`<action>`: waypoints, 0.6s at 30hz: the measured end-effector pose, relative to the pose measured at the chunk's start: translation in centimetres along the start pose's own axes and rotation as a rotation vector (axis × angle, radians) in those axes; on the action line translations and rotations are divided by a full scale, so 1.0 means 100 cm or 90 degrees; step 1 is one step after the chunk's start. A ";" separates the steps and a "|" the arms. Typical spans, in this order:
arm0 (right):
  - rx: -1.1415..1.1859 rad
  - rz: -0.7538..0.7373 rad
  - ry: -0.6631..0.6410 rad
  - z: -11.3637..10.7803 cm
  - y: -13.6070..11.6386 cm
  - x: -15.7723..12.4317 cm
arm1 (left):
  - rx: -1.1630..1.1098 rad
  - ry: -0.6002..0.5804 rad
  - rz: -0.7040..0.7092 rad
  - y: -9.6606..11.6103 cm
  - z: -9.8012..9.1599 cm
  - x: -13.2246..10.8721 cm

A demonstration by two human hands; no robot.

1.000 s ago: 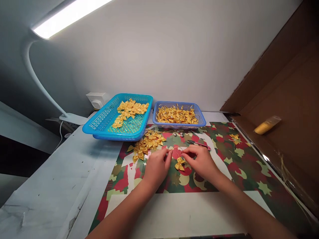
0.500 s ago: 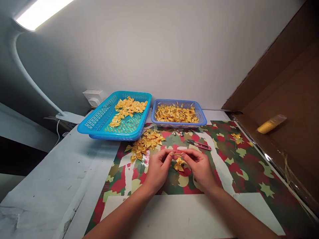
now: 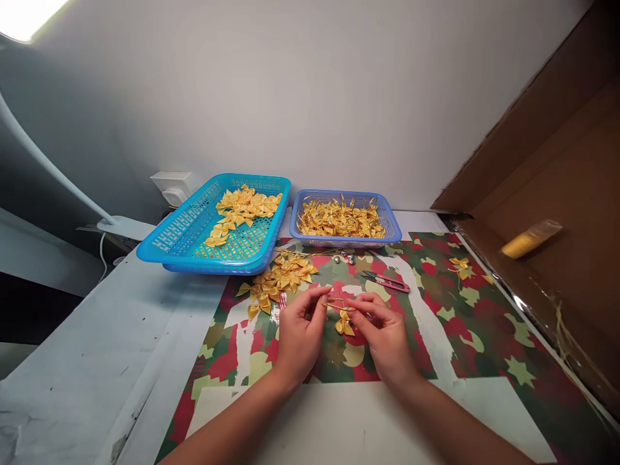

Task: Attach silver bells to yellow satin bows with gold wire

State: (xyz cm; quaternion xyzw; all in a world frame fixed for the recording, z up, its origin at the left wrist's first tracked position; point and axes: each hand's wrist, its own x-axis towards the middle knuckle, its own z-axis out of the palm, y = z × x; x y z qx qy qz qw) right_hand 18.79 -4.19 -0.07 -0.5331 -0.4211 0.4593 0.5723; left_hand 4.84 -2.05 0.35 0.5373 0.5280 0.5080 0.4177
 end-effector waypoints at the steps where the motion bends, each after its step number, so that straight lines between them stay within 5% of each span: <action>1: -0.002 0.001 -0.007 0.001 0.000 -0.001 | -0.002 0.001 -0.003 0.000 0.000 0.000; 14: 0.052 0.002 -0.007 0.006 -0.005 -0.005 | -0.056 -0.023 0.039 0.002 0.001 -0.006; 18: 0.093 -0.037 0.023 0.005 -0.001 -0.003 | -0.107 -0.081 -0.006 0.003 0.003 -0.007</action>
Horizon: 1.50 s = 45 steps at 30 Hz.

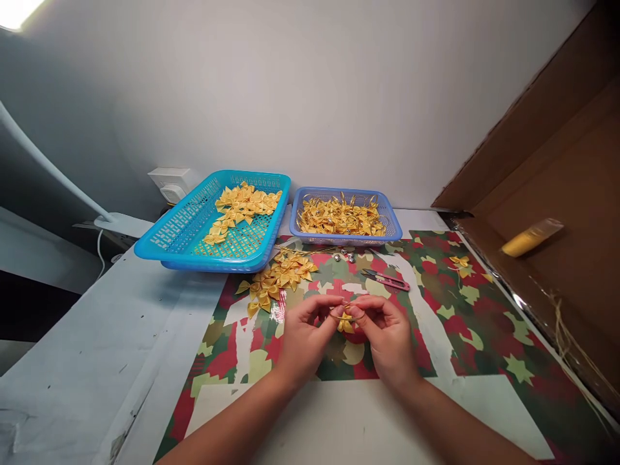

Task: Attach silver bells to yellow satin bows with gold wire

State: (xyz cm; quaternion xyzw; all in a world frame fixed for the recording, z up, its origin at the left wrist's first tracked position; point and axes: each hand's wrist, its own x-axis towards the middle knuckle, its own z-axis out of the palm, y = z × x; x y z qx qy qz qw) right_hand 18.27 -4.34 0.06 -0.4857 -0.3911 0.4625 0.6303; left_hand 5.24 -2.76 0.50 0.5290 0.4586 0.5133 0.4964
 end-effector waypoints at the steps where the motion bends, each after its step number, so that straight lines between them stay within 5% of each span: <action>1: 0.007 0.002 0.001 -0.001 0.001 0.001 | -0.008 -0.013 -0.006 0.000 0.000 0.000; 23: 0.040 0.079 -0.031 -0.003 0.001 0.003 | 0.015 -0.003 0.016 0.000 0.001 -0.001; 45: 0.084 0.090 -0.019 -0.005 0.001 0.004 | -0.047 -0.032 -0.078 0.003 0.003 0.000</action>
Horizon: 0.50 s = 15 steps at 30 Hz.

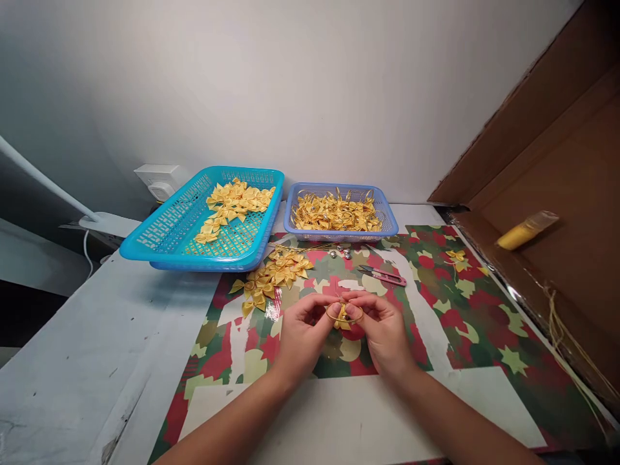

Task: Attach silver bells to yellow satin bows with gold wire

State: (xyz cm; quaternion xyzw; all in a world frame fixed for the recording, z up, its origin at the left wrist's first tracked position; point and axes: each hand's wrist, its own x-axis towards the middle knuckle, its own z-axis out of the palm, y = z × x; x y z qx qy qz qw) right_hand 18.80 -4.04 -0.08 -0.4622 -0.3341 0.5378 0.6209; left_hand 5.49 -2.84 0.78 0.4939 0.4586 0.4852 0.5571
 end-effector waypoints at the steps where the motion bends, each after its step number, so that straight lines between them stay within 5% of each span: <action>1: 0.002 0.005 0.000 0.000 0.000 0.000 | 0.002 -0.004 0.007 -0.001 0.000 0.000; 15: 0.039 0.078 0.041 0.002 -0.002 0.000 | 0.017 -0.022 0.005 -0.003 0.000 -0.001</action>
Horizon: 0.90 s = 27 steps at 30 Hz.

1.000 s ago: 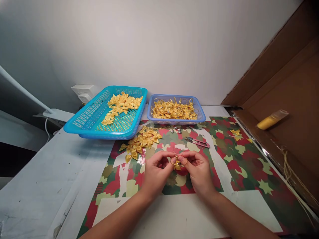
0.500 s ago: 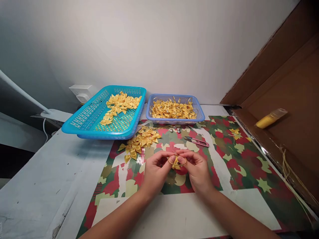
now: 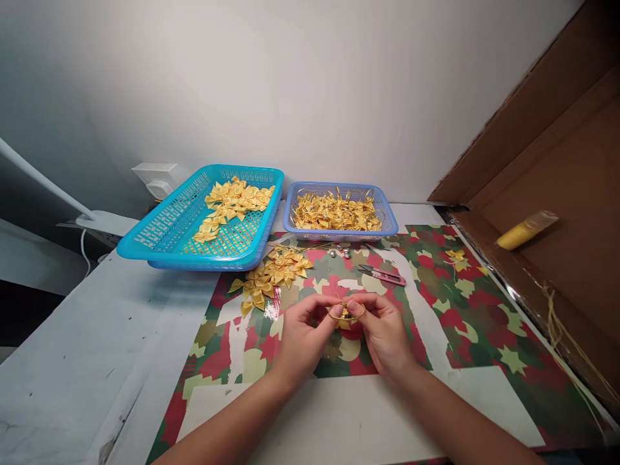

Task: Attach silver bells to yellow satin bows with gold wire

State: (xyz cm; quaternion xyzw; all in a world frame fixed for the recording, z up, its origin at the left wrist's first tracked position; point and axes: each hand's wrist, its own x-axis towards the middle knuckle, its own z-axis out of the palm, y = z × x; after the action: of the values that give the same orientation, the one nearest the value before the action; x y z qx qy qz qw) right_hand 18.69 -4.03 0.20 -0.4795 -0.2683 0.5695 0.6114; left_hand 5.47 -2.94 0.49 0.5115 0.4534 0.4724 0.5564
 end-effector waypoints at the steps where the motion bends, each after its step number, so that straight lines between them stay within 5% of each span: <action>1: -0.002 -0.002 0.003 0.000 0.000 0.000 | 0.014 0.000 0.006 -0.001 0.000 0.000; 20: -0.016 -0.005 -0.002 -0.001 0.001 0.000 | 0.266 0.050 0.313 0.005 -0.004 0.001; 27: -0.014 -0.005 -0.009 0.000 -0.001 -0.001 | 0.283 0.056 0.336 0.004 -0.005 0.000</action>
State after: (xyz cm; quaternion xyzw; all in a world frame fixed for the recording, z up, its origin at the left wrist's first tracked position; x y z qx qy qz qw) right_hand 18.73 -4.15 0.28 -0.4813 -0.2804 0.5674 0.6064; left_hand 4.98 -2.81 0.81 0.6988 0.4211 0.5114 0.2698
